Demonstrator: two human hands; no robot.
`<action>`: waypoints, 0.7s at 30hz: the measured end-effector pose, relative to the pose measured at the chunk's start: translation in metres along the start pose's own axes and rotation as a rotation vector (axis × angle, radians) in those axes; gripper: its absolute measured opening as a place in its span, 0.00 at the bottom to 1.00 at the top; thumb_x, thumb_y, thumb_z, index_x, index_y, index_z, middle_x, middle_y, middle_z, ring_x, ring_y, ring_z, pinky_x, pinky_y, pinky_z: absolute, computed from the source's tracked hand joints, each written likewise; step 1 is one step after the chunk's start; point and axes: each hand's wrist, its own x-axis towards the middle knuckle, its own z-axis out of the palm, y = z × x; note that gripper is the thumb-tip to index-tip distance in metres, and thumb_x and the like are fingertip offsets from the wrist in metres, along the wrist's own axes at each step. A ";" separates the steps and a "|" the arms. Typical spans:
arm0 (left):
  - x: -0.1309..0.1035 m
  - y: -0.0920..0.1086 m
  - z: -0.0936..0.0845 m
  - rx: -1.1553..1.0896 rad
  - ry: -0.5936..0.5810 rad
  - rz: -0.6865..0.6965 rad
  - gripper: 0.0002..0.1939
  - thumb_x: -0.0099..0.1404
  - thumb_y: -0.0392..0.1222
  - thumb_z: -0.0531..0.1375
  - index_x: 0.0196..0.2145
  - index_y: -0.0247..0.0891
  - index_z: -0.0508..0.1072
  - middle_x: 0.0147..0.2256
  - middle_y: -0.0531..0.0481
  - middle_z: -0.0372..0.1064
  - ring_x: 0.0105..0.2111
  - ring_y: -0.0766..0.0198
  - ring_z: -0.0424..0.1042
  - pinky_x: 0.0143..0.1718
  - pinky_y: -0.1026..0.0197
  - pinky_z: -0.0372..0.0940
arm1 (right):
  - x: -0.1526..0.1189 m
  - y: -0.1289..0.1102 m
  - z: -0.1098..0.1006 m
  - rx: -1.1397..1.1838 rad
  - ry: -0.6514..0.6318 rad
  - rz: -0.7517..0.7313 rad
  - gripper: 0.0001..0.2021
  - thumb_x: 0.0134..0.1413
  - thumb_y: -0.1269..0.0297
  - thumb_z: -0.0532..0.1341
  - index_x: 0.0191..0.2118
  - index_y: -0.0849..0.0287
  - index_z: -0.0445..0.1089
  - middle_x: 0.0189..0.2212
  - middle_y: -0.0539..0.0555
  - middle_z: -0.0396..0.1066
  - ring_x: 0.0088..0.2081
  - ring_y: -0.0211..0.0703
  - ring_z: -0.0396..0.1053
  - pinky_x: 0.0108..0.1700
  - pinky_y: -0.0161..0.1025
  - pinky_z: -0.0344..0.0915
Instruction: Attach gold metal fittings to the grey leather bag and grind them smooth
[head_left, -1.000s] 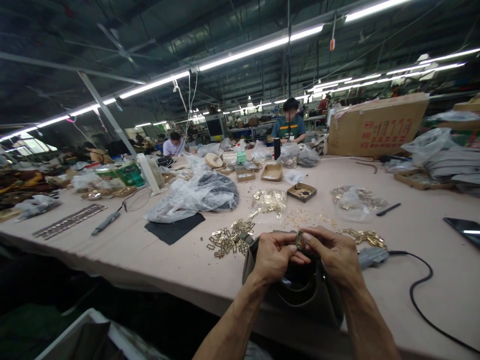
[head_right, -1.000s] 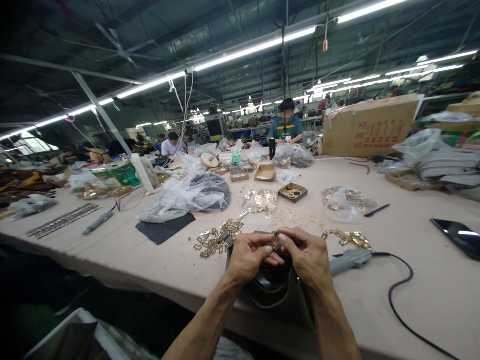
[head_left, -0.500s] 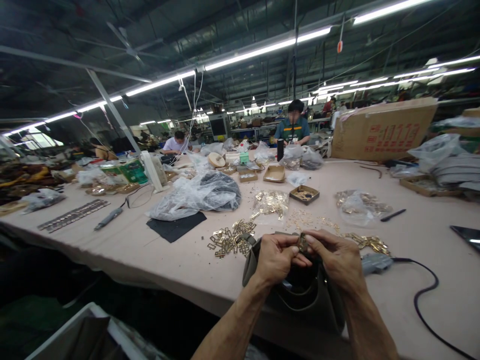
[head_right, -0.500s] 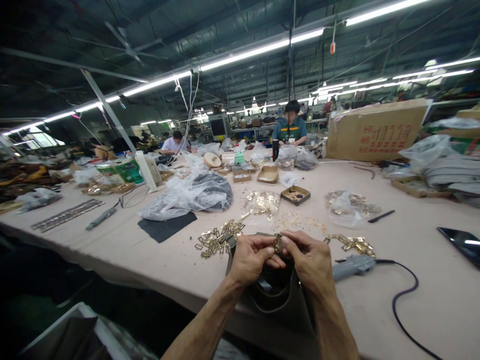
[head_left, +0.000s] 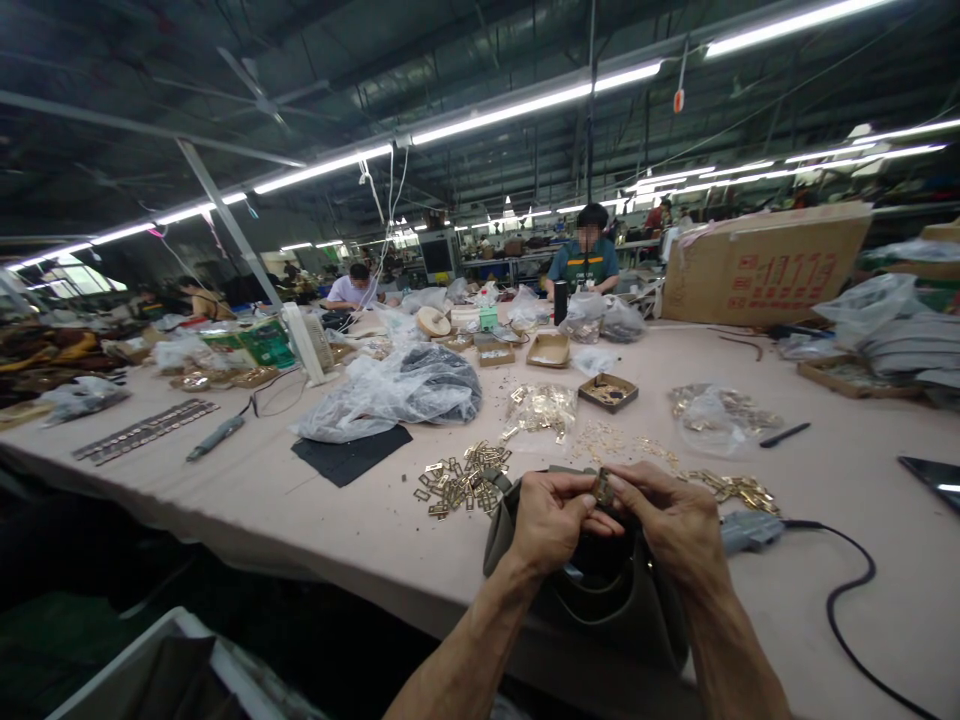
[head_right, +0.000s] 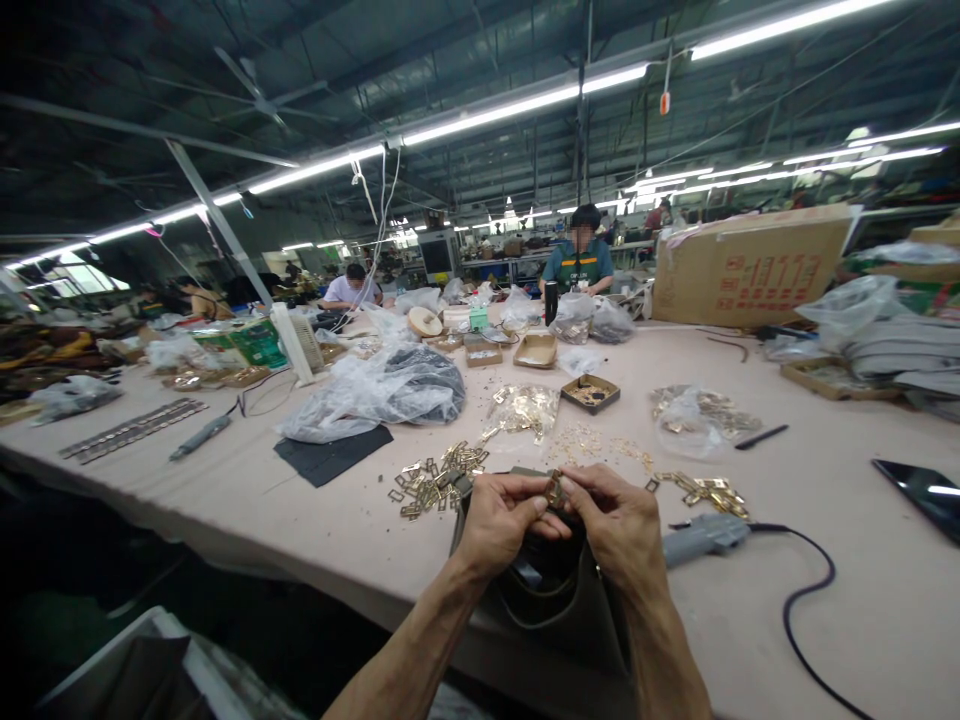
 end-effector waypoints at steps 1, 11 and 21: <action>0.000 0.000 0.000 -0.006 0.004 -0.003 0.19 0.59 0.39 0.68 0.46 0.23 0.83 0.32 0.36 0.81 0.26 0.60 0.82 0.29 0.68 0.76 | 0.000 0.000 0.000 -0.011 0.000 -0.012 0.14 0.59 0.53 0.71 0.45 0.56 0.83 0.37 0.54 0.78 0.34 0.40 0.74 0.35 0.34 0.72; 0.000 -0.002 -0.001 -0.036 0.015 0.002 0.19 0.58 0.37 0.69 0.46 0.25 0.84 0.32 0.39 0.82 0.26 0.61 0.82 0.29 0.68 0.77 | -0.005 -0.006 0.007 -0.066 0.024 -0.086 0.10 0.63 0.56 0.68 0.44 0.55 0.82 0.38 0.53 0.77 0.38 0.42 0.76 0.38 0.35 0.72; 0.003 -0.010 -0.001 -0.049 0.075 0.002 0.18 0.56 0.39 0.71 0.43 0.25 0.85 0.30 0.40 0.81 0.24 0.61 0.81 0.29 0.67 0.77 | -0.006 -0.009 0.008 -0.242 0.029 -0.296 0.08 0.66 0.63 0.65 0.46 0.54 0.81 0.36 0.53 0.75 0.36 0.42 0.73 0.36 0.38 0.70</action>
